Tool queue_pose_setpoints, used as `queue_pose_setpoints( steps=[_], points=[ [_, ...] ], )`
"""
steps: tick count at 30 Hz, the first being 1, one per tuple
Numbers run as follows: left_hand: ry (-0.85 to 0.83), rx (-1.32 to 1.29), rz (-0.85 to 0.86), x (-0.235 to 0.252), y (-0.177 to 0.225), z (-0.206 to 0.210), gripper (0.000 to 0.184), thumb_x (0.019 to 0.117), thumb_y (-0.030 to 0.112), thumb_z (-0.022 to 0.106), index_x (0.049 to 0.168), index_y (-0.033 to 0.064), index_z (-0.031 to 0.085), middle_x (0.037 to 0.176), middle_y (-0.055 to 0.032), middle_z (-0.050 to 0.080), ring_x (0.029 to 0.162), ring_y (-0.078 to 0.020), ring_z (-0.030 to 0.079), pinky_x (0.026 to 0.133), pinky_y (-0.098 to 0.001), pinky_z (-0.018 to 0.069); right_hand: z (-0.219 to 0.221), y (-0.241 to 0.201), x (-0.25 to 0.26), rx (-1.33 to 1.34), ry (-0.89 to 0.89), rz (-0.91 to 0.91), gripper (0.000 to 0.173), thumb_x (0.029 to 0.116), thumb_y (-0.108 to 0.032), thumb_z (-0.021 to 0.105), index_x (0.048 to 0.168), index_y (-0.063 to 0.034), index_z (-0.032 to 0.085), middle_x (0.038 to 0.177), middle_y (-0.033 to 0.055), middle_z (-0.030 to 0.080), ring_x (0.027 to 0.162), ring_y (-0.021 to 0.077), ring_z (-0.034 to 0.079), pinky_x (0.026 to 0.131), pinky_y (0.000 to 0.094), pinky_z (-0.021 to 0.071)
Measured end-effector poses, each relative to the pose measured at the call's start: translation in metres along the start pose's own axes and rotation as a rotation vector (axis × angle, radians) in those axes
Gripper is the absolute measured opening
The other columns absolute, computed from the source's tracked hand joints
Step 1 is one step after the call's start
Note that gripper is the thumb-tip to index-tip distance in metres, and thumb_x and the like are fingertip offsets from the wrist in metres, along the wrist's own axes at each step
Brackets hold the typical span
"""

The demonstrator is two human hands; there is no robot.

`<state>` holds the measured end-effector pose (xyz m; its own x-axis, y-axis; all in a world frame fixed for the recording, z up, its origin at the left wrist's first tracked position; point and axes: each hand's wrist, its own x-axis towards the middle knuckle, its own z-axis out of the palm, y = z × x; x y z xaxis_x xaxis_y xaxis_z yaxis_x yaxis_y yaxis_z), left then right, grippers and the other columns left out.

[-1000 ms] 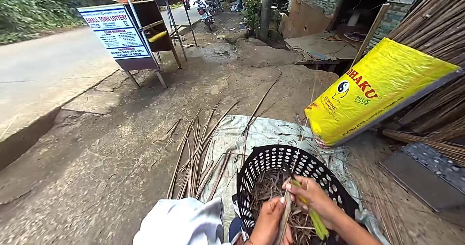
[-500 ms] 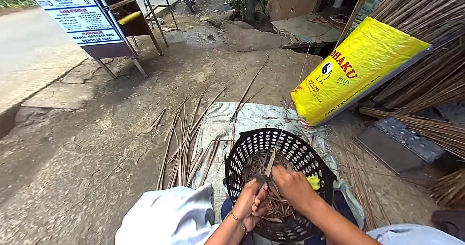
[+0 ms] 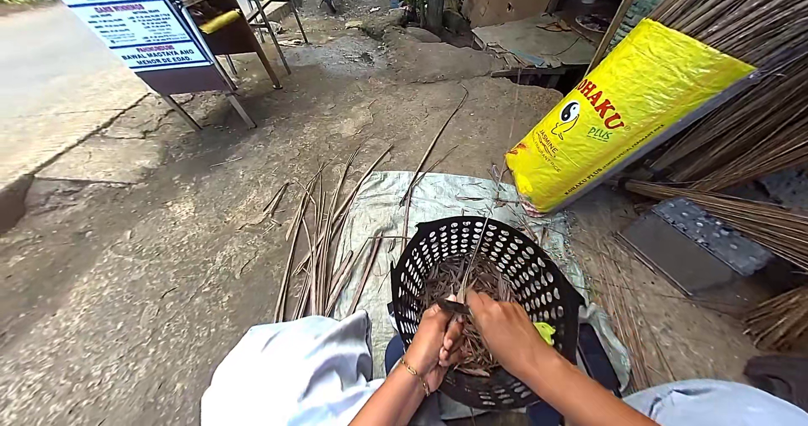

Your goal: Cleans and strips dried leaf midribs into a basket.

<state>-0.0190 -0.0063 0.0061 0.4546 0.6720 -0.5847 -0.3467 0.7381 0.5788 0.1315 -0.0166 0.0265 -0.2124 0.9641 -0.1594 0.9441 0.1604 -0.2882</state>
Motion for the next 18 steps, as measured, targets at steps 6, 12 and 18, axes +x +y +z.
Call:
queue_pose_setpoints(
  steps=[6,12,18],
  points=[
    [-0.01,0.087,-0.028,-0.002,0.007,0.011,0.041,0.1148,0.024,0.025,0.083,0.0128,0.049,0.048,0.0104,0.035,0.034,0.0033,0.029,0.034,-0.0114,0.0258,-0.028,0.044,0.04,-0.079,-0.146,0.342,0.03,0.1065,-0.002,0.041,0.13,0.0088,0.055,0.116,0.0314,0.066,0.1,0.0499,0.069,0.082,0.061,0.0538],
    [0.032,0.181,0.008,-0.004,0.001,0.005,0.041,0.1146,0.023,0.027,0.082,0.012,0.049,0.048,0.0092,0.037,0.034,0.0022,0.03,0.034,-0.0125,0.0264,-0.048,0.072,0.044,-0.087,-0.078,0.461,0.029,0.106,-0.004,0.042,0.129,0.0077,0.055,0.113,0.0311,0.067,0.102,0.0504,0.068,0.084,0.0623,0.0524],
    [0.086,0.322,0.129,0.0,-0.003,0.002,0.035,0.1133,0.016,0.03,0.088,0.0088,0.052,0.048,0.008,0.042,0.035,0.002,0.035,0.036,-0.0132,0.0297,-0.009,0.003,0.007,-0.028,-0.145,0.099,0.024,0.1043,-0.003,0.045,0.118,0.0069,0.061,0.103,0.0277,0.069,0.083,0.0459,0.072,0.071,0.0568,0.0568]
  ],
)
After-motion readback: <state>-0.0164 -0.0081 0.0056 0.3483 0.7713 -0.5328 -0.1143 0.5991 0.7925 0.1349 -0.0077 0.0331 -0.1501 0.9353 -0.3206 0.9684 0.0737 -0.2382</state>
